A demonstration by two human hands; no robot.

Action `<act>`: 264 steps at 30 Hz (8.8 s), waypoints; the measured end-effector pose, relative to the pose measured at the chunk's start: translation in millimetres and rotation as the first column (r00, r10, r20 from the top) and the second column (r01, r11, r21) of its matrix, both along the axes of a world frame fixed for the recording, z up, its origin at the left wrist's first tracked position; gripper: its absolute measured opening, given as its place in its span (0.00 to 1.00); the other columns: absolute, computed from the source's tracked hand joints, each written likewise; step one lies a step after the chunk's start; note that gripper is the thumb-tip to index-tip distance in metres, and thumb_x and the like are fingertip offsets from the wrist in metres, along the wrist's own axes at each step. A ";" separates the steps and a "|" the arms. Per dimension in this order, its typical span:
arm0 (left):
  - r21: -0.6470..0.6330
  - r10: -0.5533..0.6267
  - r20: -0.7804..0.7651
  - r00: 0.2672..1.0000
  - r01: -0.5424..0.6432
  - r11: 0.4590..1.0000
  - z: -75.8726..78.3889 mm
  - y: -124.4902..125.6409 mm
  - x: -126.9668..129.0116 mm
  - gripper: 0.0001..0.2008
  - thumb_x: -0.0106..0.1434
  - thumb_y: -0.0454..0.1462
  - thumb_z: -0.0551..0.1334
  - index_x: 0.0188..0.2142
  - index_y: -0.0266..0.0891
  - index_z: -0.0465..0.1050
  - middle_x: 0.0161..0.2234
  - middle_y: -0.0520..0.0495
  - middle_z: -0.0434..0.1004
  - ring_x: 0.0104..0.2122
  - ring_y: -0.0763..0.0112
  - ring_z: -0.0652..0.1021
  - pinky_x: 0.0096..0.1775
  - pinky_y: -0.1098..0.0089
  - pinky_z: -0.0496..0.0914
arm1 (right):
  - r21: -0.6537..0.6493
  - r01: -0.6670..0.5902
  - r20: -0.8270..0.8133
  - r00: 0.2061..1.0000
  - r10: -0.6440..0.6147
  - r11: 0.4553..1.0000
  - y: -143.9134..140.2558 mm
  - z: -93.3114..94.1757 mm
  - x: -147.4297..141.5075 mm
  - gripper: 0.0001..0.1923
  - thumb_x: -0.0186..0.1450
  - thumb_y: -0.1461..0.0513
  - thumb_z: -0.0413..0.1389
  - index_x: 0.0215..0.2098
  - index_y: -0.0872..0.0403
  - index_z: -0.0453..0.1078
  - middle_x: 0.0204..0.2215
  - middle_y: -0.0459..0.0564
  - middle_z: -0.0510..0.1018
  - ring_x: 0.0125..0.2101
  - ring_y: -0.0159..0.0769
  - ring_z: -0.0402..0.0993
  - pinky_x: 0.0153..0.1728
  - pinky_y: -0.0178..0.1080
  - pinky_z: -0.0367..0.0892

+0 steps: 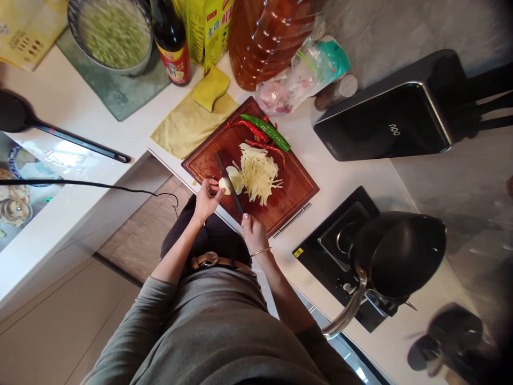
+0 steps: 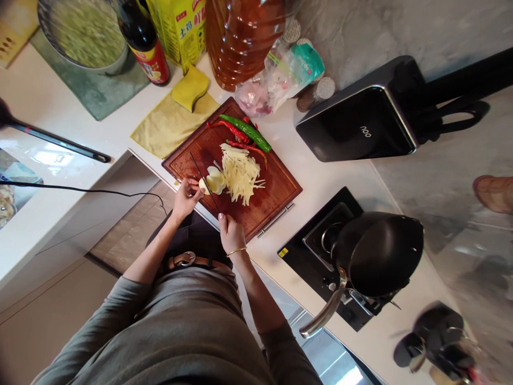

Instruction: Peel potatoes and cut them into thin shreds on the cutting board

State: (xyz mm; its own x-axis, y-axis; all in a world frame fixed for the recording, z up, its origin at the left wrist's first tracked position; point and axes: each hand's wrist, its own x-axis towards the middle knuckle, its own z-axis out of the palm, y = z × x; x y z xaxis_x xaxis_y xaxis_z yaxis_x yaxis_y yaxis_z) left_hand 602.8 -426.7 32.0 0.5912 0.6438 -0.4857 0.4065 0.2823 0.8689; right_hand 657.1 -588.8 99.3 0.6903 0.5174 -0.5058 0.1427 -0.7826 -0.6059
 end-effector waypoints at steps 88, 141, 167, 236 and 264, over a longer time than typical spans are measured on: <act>-0.027 -0.014 0.076 0.997 0.016 1.000 3.3 2.0 -6.8 0.18 0.54 0.43 0.66 0.41 0.40 0.65 0.34 0.49 0.71 0.29 0.76 0.74 0.31 0.73 0.70 | 0.080 0.401 -0.637 0.725 -0.262 0.913 16.5 -8.6 11.7 0.31 0.59 0.35 0.37 0.18 0.50 0.55 0.08 0.37 0.52 0.07 0.24 0.47 0.09 0.31 0.45; 0.616 -0.276 -0.414 0.867 0.490 0.617 24.2 -1.3 24.2 0.34 0.56 0.50 0.62 0.58 0.39 0.58 0.58 0.33 0.57 0.56 0.48 0.64 0.54 0.50 0.60 | 0.105 0.263 -0.014 0.965 -0.263 0.959 -13.6 -16.4 17.6 0.29 0.66 0.43 0.35 0.21 0.52 0.61 0.14 0.46 0.67 0.20 0.31 0.66 0.22 0.32 0.59; 0.734 -0.328 -0.234 0.915 0.388 0.558 5.5 15.8 8.9 0.32 0.56 0.48 0.62 0.57 0.38 0.60 0.57 0.35 0.60 0.58 0.52 0.61 0.57 0.52 0.52 | 0.071 0.247 -0.014 0.969 -0.247 0.966 -21.7 -16.6 24.1 0.30 0.66 0.43 0.33 0.22 0.53 0.63 0.17 0.49 0.71 0.22 0.33 0.70 0.23 0.33 0.61; 0.226 -0.161 -0.235 0.959 0.215 0.950 1.5 10.0 5.1 0.17 0.63 0.47 0.52 0.27 0.38 0.68 0.23 0.48 0.73 0.26 0.71 0.74 0.30 0.72 0.65 | -0.121 -0.086 -0.011 0.996 0.085 0.989 4.3 -22.4 3.2 0.29 0.69 0.48 0.34 0.28 0.53 0.69 0.23 0.53 0.78 0.26 0.36 0.75 0.28 0.33 0.60; 0.260 -0.235 -0.367 0.900 0.342 0.903 13.1 19.1 8.2 0.12 0.59 0.38 0.52 0.21 0.39 0.66 0.19 0.50 0.70 0.22 0.72 0.70 0.30 0.71 0.63 | -0.151 -0.187 -0.050 0.982 0.182 0.971 1.0 -4.8 8.0 0.26 0.69 0.51 0.37 0.35 0.55 0.73 0.25 0.54 0.79 0.27 0.38 0.76 0.26 0.34 0.57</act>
State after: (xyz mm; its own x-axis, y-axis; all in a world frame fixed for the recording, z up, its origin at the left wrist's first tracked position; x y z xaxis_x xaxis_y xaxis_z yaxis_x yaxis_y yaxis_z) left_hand 610.9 -407.6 45.1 0.6207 0.6174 -0.4832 0.6974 -0.1533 0.7001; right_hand 665.2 -587.8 94.5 0.5703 0.5480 -0.6120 0.2741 -0.8292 -0.4871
